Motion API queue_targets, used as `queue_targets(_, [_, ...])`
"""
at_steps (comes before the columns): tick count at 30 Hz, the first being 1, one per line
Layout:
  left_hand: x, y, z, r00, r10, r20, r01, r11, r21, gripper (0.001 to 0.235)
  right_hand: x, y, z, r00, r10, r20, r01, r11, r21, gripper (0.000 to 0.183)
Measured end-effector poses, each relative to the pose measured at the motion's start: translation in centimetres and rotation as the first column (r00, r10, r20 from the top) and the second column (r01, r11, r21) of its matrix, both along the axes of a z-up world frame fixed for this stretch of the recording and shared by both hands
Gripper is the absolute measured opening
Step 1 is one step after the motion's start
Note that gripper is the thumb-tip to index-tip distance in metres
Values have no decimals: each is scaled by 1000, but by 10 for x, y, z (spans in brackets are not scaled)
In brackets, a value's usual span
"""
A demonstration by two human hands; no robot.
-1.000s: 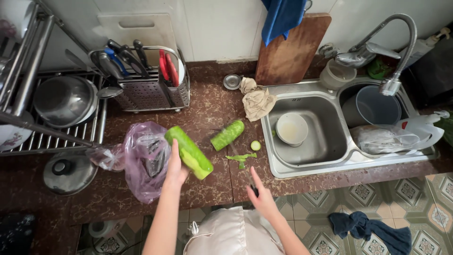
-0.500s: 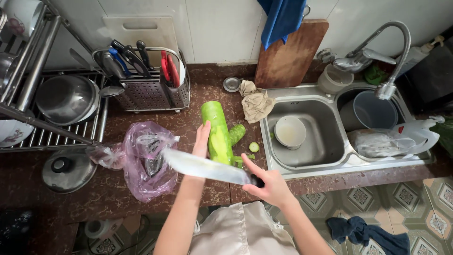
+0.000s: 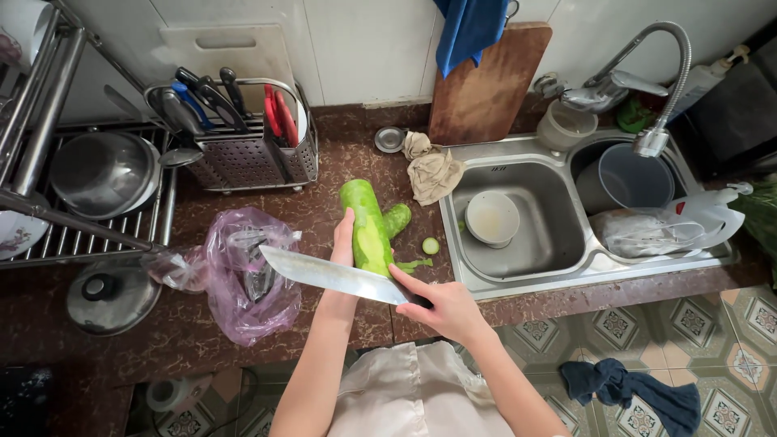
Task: The recorder takes a gourd out of a plastic bag, places a pot on the stove, and then peels the gourd using a kitchen knife over a kitchen counter.
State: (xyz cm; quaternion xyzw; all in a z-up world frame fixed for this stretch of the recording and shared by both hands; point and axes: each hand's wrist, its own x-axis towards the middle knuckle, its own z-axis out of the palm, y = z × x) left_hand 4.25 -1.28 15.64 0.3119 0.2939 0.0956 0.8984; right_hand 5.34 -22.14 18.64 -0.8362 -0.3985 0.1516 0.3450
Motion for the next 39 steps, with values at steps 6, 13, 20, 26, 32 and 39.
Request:
queue_targets(6, [1,7,-9,999,23,-25,-23,1000,-10,68,-1,6,-12,998,0,63,-1,1000,24,68])
queue_targets(13, [-7,10,4,997,27,-72,-24,999,33,67,-3,11,-24,999,-6,40,-1,987,158,62])
queue_targets(20, [-9,17,-13,998,60,26,-64,985,162,63,-1,14,-16,963,-13,-268,26,999,43,70])
queue_targets(26, [-11,17,1,998,65,20,-67,983,170,61,-6,21,-17,970,-65,-236,72,997,22,67])
queue_targets(32, [-10,18,-12,998,65,14,-67,986,154,61,-5,25,-24,968,-115,-225,123,992,21,62])
queue_targets(39, [-8,22,-14,998,57,33,-61,987,148,61,1,30,-9,961,-125,-248,122,992,-28,66])
